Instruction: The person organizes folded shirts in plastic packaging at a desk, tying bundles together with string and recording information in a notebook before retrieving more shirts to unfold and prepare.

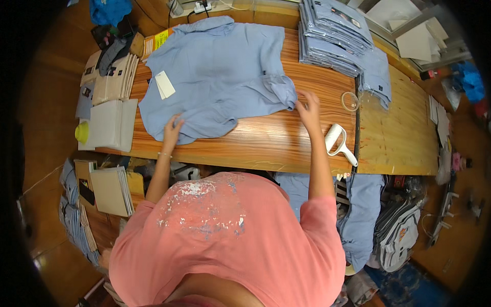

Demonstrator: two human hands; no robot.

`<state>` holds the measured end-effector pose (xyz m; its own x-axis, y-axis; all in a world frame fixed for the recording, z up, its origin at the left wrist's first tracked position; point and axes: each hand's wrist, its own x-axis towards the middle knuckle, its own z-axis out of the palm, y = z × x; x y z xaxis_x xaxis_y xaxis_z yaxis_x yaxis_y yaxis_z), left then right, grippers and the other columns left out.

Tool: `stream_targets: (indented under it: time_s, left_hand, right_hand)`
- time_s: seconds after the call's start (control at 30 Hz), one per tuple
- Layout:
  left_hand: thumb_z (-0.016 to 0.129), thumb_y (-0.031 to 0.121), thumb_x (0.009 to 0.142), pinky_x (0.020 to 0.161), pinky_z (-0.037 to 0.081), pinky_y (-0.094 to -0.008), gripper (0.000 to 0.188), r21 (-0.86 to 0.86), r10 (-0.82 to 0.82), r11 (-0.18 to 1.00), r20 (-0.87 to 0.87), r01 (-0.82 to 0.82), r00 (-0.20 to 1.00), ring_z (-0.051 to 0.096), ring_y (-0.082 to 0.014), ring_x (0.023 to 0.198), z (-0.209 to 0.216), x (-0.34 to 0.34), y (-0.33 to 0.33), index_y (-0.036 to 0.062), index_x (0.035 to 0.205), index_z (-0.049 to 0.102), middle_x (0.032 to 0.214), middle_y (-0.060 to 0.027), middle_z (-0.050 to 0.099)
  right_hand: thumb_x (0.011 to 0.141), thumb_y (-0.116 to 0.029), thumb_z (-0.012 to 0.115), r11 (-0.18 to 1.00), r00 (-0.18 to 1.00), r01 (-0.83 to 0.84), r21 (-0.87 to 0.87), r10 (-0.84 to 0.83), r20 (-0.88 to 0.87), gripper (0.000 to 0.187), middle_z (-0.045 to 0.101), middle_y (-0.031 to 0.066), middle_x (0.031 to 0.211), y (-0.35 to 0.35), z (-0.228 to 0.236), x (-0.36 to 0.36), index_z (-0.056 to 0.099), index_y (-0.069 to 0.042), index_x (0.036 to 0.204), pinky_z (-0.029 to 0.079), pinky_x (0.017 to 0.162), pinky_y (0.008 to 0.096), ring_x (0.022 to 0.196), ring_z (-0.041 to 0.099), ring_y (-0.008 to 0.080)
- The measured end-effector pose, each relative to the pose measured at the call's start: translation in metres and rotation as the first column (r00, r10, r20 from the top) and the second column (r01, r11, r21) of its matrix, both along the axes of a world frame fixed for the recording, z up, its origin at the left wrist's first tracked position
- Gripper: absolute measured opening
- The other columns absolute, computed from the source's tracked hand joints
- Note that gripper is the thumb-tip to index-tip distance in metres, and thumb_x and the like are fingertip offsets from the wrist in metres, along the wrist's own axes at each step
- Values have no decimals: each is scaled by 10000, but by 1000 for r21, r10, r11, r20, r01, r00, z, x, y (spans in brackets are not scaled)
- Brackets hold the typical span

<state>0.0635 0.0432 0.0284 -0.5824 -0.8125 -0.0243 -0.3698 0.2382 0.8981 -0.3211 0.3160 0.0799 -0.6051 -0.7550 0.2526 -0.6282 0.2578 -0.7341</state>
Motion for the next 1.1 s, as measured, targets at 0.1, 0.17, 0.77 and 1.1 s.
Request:
stream_targets:
  time_s: [0.1,0.17,0.77,1.1]
  left_hand:
    - [520,229,919,811,386,-236,299,47,77,996,45,-79,996,478,-96,873,8,9,-2,-26,1060,586,924,-46,605]
    - [472,227,942,810,380,-238,296,-69,192,979,-26,-193,981,478,-107,881,18,1,11,-25,1050,586,936,-42,595]
    - [401,232,969,725,468,-274,194,384,562,827,-593,-411,576,547,-125,803,98,30,-49,67,969,505,861,-19,541]
    - [450,207,943,764,423,-239,199,553,-134,801,-206,229,969,543,-89,827,123,109,-8,51,1009,554,878,-21,574]
  right_hand:
    - [862,-247,537,938,959,245,247,-196,-205,505,375,238,1329,59,-38,17,420,17,1276,266,1023,455,1242,342,368]
    - [897,-352,487,845,902,292,449,-87,-423,616,268,251,1404,70,-60,27,312,34,1345,211,1051,488,1310,248,380]
    - [788,12,608,979,963,-4,-205,59,263,130,549,39,889,-29,48,-56,624,15,917,413,558,215,669,508,98]
    - [785,78,516,928,985,-139,346,95,141,306,469,149,1191,86,58,7,561,-17,1072,392,912,341,1140,447,305]
